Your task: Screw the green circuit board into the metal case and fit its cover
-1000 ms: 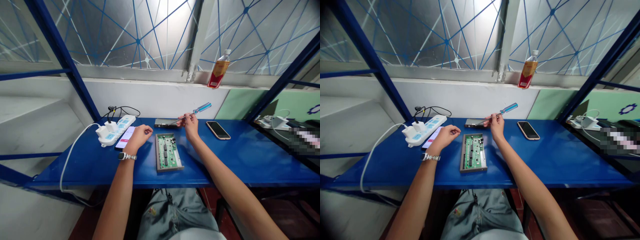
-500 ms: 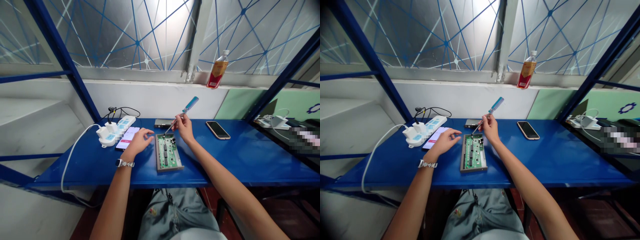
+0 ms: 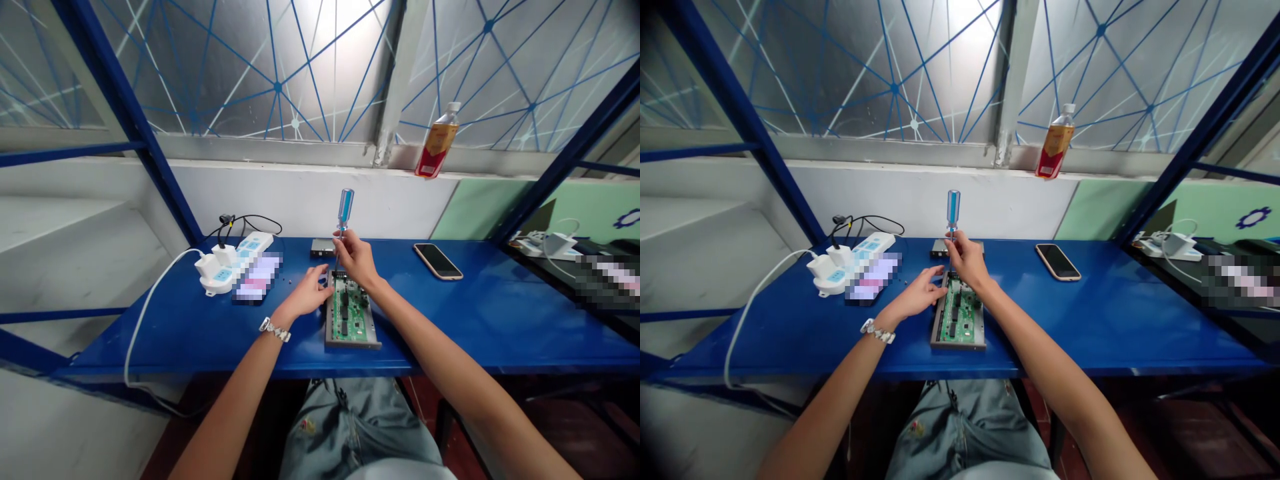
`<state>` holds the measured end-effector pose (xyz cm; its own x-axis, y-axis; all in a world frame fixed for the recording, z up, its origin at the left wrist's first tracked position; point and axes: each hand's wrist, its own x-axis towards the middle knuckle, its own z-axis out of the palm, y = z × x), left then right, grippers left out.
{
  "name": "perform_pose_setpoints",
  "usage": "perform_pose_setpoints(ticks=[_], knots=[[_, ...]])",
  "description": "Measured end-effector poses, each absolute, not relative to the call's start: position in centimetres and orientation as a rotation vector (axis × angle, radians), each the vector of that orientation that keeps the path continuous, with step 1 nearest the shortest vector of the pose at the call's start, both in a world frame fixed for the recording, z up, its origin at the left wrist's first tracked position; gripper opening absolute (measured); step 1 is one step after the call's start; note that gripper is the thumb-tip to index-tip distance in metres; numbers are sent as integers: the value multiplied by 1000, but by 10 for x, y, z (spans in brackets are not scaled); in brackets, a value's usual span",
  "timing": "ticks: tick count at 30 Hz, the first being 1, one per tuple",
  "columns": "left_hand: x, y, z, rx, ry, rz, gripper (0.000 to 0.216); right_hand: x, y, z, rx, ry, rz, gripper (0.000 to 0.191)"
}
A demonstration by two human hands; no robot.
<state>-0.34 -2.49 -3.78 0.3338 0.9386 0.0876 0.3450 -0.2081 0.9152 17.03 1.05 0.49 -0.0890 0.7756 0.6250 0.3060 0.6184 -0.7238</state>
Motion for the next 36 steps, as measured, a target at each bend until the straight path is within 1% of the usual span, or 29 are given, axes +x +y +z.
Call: perform_pose_setpoints(ticks=[12, 16, 23, 28, 31, 34, 36], knots=[[-1, -32, -28, 1897, 1108, 860, 45, 177, 13, 0, -916, -1670, 456, 30], [4, -35, -27, 1967, 1182, 829, 52, 177, 14, 1, -916, -1690, 452, 31], [22, -48, -19, 2033, 1429, 902, 67, 180, 14, 5, -898, -1740, 515, 33], [29, -48, -26, 2013, 1536, 1001, 69, 180, 20, 8, -859, -1777, 614, 30], [27, -39, -30, 2052, 1564, 1049, 60, 178, 24, 12, -830, -1801, 659, 30], [19, -19, -24, 2081, 1557, 1093, 40, 176, 29, 14, -836, -1820, 679, 29], [11, 1, -17, 2108, 1405, 1049, 27, 175, 30, 15, -850, -1822, 696, 31]])
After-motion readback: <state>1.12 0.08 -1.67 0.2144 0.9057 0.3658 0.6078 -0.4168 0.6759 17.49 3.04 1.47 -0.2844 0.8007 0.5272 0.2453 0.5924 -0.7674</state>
